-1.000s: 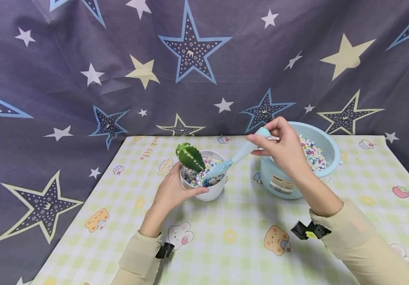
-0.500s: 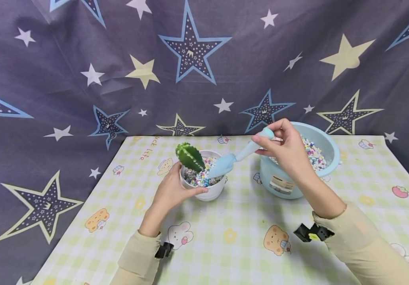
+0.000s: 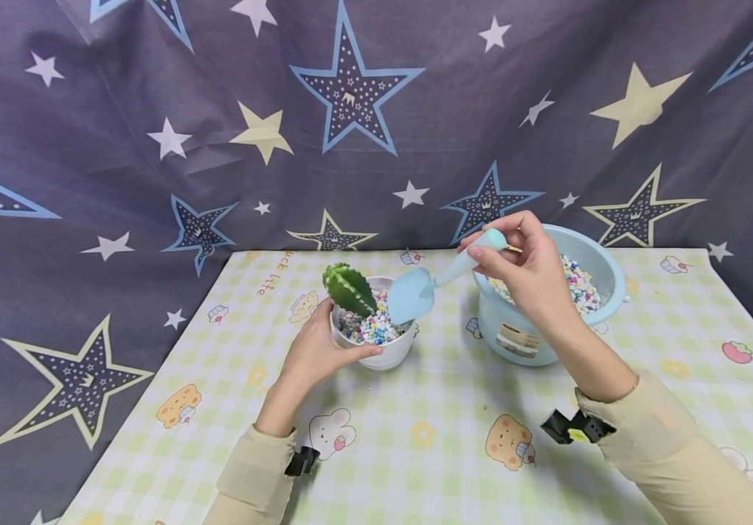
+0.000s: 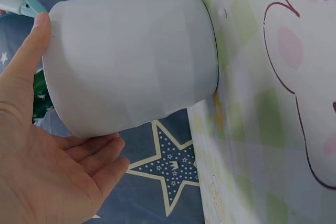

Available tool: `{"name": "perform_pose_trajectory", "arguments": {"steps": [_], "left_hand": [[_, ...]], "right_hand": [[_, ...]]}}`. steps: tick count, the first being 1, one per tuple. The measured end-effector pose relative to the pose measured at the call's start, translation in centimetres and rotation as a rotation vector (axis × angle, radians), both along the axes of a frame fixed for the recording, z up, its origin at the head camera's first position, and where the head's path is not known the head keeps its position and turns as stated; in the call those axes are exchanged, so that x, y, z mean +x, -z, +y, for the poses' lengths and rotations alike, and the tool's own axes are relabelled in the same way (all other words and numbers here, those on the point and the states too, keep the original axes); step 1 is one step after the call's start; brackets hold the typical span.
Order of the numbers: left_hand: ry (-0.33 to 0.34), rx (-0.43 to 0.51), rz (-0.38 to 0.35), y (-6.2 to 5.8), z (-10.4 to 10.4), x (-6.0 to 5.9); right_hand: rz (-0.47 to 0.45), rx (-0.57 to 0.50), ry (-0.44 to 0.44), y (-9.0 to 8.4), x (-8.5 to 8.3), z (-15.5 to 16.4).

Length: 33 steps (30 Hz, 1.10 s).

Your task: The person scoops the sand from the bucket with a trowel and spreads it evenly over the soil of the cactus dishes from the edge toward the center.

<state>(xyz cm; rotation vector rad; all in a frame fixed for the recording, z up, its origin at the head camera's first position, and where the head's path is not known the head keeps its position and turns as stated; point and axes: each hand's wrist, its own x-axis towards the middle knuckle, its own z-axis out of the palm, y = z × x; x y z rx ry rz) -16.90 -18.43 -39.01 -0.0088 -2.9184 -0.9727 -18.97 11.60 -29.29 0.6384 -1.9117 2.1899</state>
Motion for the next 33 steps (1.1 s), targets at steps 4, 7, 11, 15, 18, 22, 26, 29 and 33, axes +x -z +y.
{"name": "perform_pose_trajectory", "arguments": {"steps": [4, 7, 11, 15, 18, 22, 26, 29, 33], "left_hand": [[0.000, 0.006, 0.000, -0.1, -0.1, 0.0], [0.001, 0.010, 0.005, -0.2, -0.2, 0.0], [0.008, 0.008, 0.021, -0.5, -0.4, 0.0], [0.017, 0.018, 0.034, -1.1, -0.6, -0.1], [0.015, 0.020, 0.036, -1.7, -0.8, -0.2], [0.012, 0.047, 0.058, -2.6, -0.9, -0.3], [0.019, 0.079, 0.106, -3.5, -0.9, -0.4], [0.035, 0.099, 0.150, -4.1, -0.8, -0.5], [0.072, 0.135, 0.214, -4.8, -0.7, -0.6]], "right_hand": [[0.008, -0.038, 0.015, -0.1, 0.1, 0.2], [0.013, -0.063, 0.018, -0.2, 0.2, 0.4], [0.011, -0.076, 0.025, -0.2, 0.2, 0.7], [0.014, -0.082, 0.039, -0.2, 0.2, 1.0], [0.015, -0.097, 0.042, -0.2, 0.2, 1.2], [0.013, -0.120, 0.040, -0.3, 0.2, 1.3], [0.012, -0.118, 0.048, -0.3, 0.2, 1.5], [0.015, -0.122, 0.045, -0.3, 0.2, 1.6], [0.016, -0.142, 0.040, -0.3, 0.1, 1.9]]}}
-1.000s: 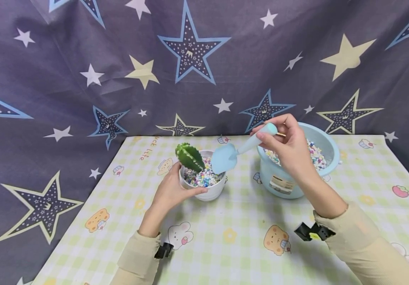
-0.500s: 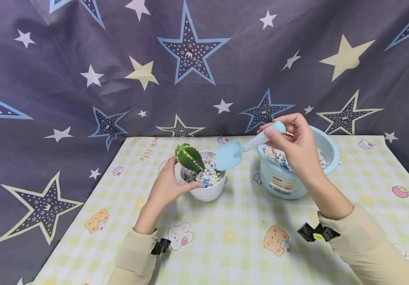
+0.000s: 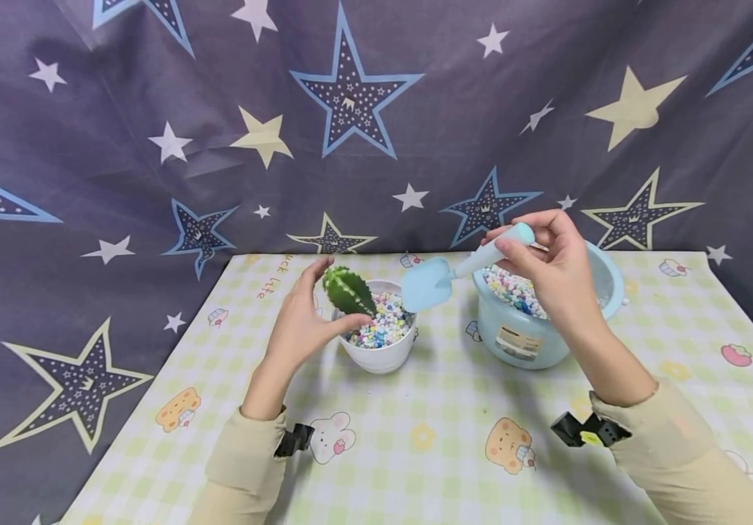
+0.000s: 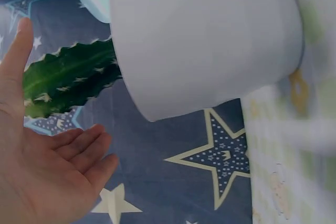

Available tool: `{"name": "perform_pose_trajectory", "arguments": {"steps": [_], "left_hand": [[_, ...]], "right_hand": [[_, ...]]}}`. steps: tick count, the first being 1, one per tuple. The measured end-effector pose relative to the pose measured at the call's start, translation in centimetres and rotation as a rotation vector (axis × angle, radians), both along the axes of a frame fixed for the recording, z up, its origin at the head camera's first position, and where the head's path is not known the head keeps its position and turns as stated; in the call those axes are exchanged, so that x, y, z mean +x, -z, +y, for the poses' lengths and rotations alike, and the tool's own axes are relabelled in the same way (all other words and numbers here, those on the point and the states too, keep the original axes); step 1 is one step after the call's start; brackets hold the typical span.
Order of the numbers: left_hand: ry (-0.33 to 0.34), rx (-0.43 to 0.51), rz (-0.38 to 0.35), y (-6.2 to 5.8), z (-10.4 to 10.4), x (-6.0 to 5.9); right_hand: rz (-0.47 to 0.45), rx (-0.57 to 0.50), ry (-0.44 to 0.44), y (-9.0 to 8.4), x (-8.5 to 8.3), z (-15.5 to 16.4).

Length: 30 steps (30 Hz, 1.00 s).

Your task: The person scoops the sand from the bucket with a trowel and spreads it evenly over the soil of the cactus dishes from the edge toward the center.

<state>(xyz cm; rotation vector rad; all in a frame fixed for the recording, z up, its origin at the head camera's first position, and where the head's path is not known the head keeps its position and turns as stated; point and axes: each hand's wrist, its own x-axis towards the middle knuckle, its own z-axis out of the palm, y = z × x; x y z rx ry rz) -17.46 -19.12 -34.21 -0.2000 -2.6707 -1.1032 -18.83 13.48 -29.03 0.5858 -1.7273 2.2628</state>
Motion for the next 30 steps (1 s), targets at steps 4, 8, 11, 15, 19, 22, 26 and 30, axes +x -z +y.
{"name": "perform_pose_trajectory", "arguments": {"steps": [4, 8, 11, 15, 19, 22, 26, 30], "left_hand": [[0.030, 0.019, 0.059, -0.5, 0.2, -0.2], [0.041, 0.017, 0.107, -1.1, 0.5, -0.4], [0.045, 0.012, 0.131, -1.5, 0.8, -0.5], [0.054, 0.007, 0.154, -2.1, 1.0, -0.6], [0.061, 0.000, 0.176, -2.6, 1.2, -0.7], [0.065, -0.007, 0.195, -3.0, 1.4, -0.7], [0.070, -0.019, 0.220, -3.7, 1.8, -0.6], [0.079, -0.025, 0.243, -4.3, 2.2, -0.4]], "right_hand": [[-0.001, -0.007, 0.015, 0.0, -0.1, 0.3], [0.008, -0.019, 0.026, -0.1, -0.1, 0.6], [0.014, -0.022, 0.036, -0.2, 0.0, 0.9], [0.022, -0.027, 0.042, -0.3, 0.0, 1.2], [0.024, -0.034, 0.052, -0.3, 0.1, 1.5], [0.021, -0.040, 0.062, -0.4, 0.1, 1.8], [0.025, -0.056, 0.074, -0.4, 0.2, 2.2], [0.033, -0.075, 0.088, -0.4, 0.3, 2.7]]}}
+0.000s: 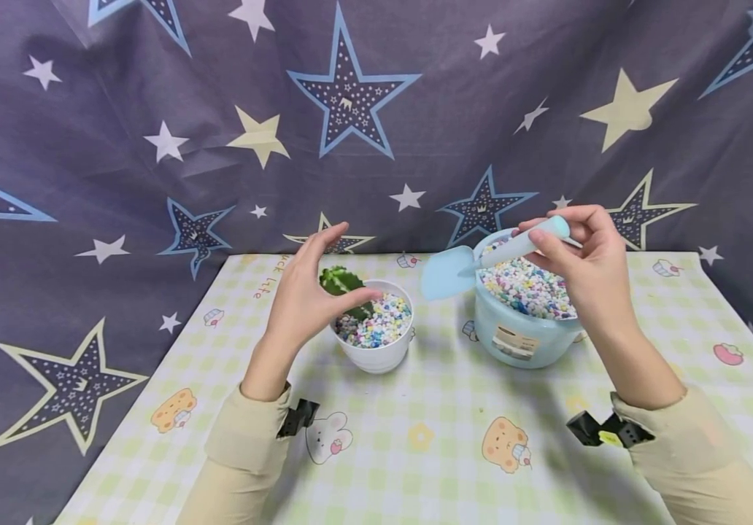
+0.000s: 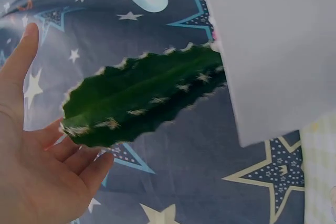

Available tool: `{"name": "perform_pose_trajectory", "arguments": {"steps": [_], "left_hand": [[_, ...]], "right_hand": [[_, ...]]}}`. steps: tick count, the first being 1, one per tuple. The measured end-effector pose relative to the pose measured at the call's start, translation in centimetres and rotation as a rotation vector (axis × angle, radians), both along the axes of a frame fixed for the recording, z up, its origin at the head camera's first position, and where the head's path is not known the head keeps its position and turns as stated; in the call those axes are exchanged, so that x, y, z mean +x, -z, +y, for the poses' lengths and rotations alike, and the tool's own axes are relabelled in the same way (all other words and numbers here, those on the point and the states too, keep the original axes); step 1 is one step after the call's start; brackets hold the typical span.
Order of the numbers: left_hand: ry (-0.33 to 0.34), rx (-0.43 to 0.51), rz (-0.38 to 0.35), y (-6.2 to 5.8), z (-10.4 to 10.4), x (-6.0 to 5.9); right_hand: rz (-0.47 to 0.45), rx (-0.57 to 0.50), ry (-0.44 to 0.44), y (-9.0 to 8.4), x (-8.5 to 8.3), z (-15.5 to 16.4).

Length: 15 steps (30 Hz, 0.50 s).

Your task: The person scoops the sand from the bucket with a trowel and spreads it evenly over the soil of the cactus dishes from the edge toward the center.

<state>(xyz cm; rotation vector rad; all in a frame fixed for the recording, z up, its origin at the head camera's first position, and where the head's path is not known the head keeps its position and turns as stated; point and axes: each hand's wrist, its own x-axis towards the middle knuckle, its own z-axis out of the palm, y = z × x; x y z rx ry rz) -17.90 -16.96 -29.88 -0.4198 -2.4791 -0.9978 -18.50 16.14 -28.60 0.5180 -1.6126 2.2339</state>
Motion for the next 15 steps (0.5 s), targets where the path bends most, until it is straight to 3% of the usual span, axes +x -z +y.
{"name": "perform_pose_trajectory", "arguments": {"steps": [15], "left_hand": [[0.097, -0.015, 0.186, -1.9, 2.7, 1.0]], "right_hand": [[0.040, -0.130, 0.054, 0.2, 0.2, 1.6]]}}
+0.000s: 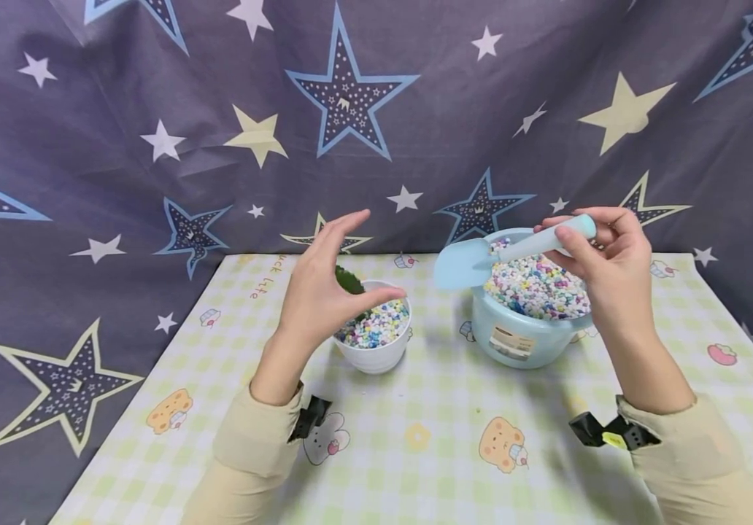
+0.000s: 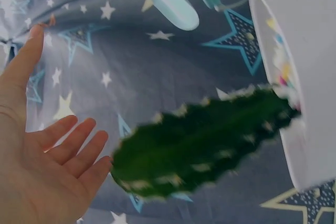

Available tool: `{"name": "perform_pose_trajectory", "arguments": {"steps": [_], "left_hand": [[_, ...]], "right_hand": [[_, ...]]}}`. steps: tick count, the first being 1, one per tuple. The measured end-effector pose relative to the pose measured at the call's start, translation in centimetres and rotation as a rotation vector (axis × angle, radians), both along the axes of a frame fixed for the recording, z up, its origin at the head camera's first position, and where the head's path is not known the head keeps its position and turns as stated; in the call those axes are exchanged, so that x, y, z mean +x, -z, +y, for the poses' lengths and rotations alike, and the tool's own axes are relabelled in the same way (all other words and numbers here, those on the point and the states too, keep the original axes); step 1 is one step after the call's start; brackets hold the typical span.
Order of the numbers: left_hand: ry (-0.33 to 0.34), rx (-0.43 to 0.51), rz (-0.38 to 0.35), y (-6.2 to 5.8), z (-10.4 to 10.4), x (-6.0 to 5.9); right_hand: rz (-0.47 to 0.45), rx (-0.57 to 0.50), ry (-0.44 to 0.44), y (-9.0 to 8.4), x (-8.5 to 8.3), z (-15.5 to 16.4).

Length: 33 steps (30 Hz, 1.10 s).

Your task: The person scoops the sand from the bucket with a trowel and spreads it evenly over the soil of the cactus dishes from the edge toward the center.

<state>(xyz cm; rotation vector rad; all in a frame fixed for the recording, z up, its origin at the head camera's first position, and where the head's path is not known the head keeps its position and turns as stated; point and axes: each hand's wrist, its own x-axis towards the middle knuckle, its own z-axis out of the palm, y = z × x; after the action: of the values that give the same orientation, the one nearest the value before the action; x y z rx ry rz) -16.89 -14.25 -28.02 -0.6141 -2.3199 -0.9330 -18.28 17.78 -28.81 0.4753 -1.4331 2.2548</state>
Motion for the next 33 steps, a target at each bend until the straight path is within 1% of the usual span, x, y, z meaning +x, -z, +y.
{"name": "perform_pose_trajectory", "arguments": {"steps": [7, 10, 14, 19, 25, 33], "left_hand": [[0.068, 0.015, 0.028, -0.6, 2.2, 0.5], [0.089, 0.012, 0.029, -0.6, 3.2, 0.5], [0.113, 0.005, 0.010, -0.3, 4.6, 0.5], [0.124, -0.004, -0.045, 0.5, 6.2, 0.2], [0.119, 0.011, -0.119, 1.8, 7.9, -0.4], [0.083, 0.019, -0.195, 3.8, 9.7, -1.5]], "right_hand": [[0.009, -0.061, 0.022, 0.1, 0.0, 0.7], [0.012, -0.098, 0.024, 0.1, -0.1, 1.2], [0.020, -0.141, 0.030, 0.1, -0.1, 1.9], [0.039, -0.190, 0.026, 0.2, -0.1, 2.7], [0.040, -0.236, 0.036, 0.3, -0.1, 3.4], [0.020, -0.237, 0.113, 0.3, -0.3, 4.4]]}}
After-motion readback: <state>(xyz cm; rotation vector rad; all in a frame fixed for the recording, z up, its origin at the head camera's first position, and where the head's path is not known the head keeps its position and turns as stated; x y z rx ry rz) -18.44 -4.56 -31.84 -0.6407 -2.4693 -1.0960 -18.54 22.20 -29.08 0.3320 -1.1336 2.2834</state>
